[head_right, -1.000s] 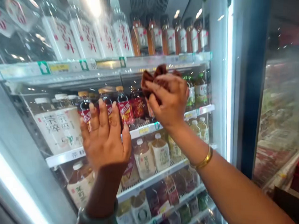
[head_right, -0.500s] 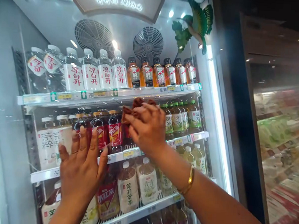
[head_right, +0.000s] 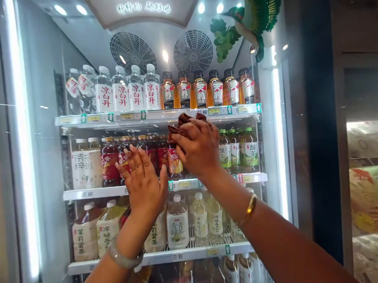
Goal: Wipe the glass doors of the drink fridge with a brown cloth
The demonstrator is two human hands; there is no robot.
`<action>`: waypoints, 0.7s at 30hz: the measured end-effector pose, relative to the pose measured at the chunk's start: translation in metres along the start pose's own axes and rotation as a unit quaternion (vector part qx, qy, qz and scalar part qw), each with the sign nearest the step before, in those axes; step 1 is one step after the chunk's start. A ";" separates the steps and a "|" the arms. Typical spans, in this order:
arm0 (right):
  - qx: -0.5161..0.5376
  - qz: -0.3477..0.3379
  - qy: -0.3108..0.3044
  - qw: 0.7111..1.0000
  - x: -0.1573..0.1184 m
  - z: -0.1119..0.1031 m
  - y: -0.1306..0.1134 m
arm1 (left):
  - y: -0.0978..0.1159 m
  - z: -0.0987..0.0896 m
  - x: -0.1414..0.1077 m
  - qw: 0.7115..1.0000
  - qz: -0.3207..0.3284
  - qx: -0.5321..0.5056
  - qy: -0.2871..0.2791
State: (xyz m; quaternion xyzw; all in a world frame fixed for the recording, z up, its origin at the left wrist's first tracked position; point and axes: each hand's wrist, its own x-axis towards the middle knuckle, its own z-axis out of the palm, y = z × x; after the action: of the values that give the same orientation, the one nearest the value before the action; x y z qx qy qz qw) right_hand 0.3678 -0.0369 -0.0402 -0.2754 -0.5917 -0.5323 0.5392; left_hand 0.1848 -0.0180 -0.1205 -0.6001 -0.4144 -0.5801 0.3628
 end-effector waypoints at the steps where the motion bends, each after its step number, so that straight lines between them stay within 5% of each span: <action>1: 0.009 -0.011 -0.003 1.000 -0.002 0.001 -0.006 | 0.002 0.001 0.001 1.000 0.000 0.004 0.000; 4: 0.050 -0.098 -0.023 0.994 -0.027 -0.012 -0.009 | 0.008 0.000 -0.001 1.000 0.004 0.013 -0.003; 8: 0.078 -0.200 -0.056 0.975 -0.058 -0.049 0.039 | 0.036 0.005 -0.005 0.998 0.059 0.001 -0.027; 12: 0.015 -0.131 -0.032 0.991 -0.040 -0.061 0.096 | 0.082 0.023 0.007 0.992 0.116 -0.024 -0.040; 16: -0.006 0.008 0.000 1.000 -0.016 -0.048 0.096 | 0.119 0.038 0.032 0.991 0.123 -0.030 -0.040; 21: 0.027 -0.095 -0.059 0.993 -0.048 -0.075 0.105 | 0.128 0.039 0.031 0.987 0.152 -0.028 -0.033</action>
State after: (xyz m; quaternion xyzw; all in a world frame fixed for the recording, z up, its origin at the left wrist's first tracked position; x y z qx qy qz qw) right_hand 0.5012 -0.0648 -0.0605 -0.2340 -0.6602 -0.5478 0.4575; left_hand 0.3174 -0.0303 -0.0859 -0.6850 -0.3138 -0.5094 0.4157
